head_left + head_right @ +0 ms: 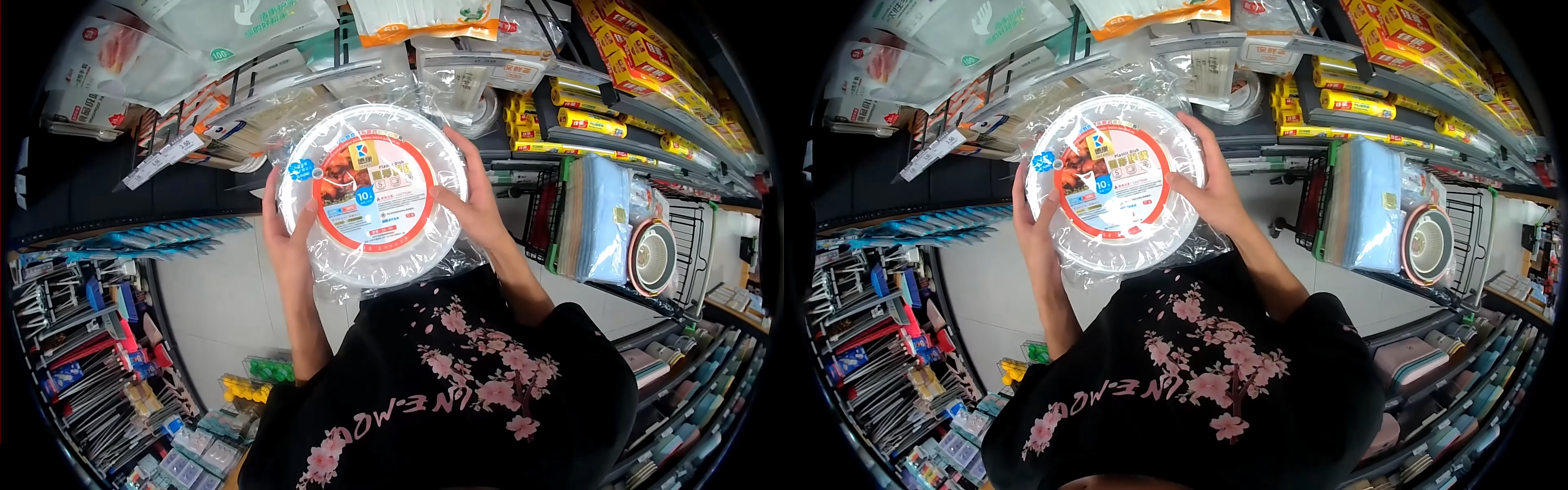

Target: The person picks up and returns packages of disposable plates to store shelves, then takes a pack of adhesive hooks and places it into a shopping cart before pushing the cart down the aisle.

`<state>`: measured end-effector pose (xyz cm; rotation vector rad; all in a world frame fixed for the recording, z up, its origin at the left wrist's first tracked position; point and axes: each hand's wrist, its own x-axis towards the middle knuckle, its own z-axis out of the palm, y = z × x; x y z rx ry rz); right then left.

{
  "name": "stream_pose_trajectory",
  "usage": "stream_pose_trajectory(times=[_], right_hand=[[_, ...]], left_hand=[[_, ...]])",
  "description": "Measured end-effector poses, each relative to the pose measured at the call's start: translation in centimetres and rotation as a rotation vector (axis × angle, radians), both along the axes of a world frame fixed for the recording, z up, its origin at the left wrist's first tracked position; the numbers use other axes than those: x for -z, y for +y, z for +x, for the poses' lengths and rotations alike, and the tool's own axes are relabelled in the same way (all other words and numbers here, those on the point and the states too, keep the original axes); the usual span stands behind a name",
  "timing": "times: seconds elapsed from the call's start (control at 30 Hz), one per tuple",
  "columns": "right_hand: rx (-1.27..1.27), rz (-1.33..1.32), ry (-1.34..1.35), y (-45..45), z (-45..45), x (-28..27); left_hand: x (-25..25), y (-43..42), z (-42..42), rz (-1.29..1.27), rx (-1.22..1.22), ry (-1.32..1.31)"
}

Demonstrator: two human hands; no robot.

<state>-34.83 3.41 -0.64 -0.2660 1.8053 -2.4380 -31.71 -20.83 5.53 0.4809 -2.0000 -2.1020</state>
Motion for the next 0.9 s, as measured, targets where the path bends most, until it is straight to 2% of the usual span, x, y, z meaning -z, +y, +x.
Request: stream_pose_trajectory(times=[0.1,0.47,0.53,0.73,0.9], right_hand=[[0.011,-0.001,0.014,-0.2,0.0,-0.5],[0.051,0.061,-0.010,-0.1,-0.2,-2.6],[0.059,0.130,0.002,-0.1,-0.4,-2.8],[0.035,0.101,-0.056,-0.7,-0.8,-2.7],[0.016,0.124,-0.039,-1.6,-0.7,-3.1]], left_hand=[[0.6,-1.0,-0.6,-0.109,0.018,0.042],[-0.2,-0.8,-1.7,0.106,0.055,-0.003],[0.5,-1.1,-2.0,0.083,0.069,0.030],[0.1,-1.5,-2.1,-0.015,0.062,0.044],[1.0,-2.6,-1.6,0.001,0.036,0.028]])
